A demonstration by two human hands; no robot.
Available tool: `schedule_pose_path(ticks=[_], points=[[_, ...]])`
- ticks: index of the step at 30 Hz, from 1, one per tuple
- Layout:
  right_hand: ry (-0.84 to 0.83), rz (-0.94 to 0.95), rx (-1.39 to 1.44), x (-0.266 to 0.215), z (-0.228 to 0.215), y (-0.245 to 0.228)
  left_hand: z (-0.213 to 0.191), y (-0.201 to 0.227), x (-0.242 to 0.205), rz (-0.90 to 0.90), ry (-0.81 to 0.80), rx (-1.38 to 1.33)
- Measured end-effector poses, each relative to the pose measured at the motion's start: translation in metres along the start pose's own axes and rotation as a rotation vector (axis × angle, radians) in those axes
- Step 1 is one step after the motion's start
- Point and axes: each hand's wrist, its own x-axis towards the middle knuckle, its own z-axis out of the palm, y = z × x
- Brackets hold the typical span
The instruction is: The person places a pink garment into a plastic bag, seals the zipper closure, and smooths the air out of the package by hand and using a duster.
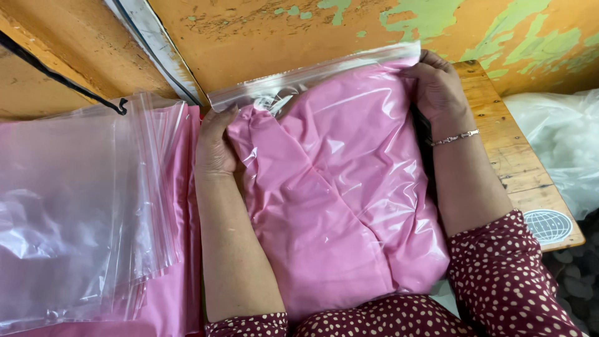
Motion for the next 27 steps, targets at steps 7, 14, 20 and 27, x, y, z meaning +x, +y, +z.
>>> schedule_pose_path(ticks=[7,14,20,27], points=[[-0.045,-0.016,-0.086,-0.002,-0.005,-0.011,0.018,-0.009,0.003,0.219,0.217,0.245],[-0.142,-0.101,-0.226,0.005,-0.016,-0.010,0.030,-0.008,0.004,0.265,0.346,0.328],[-0.086,-0.137,-0.395,-0.001,-0.011,-0.020,0.028,-0.018,0.010,0.301,0.315,0.313],[-0.138,-1.017,-1.370,-0.022,0.023,-0.037,0.045,-0.031,0.006,0.334,0.019,0.517]])
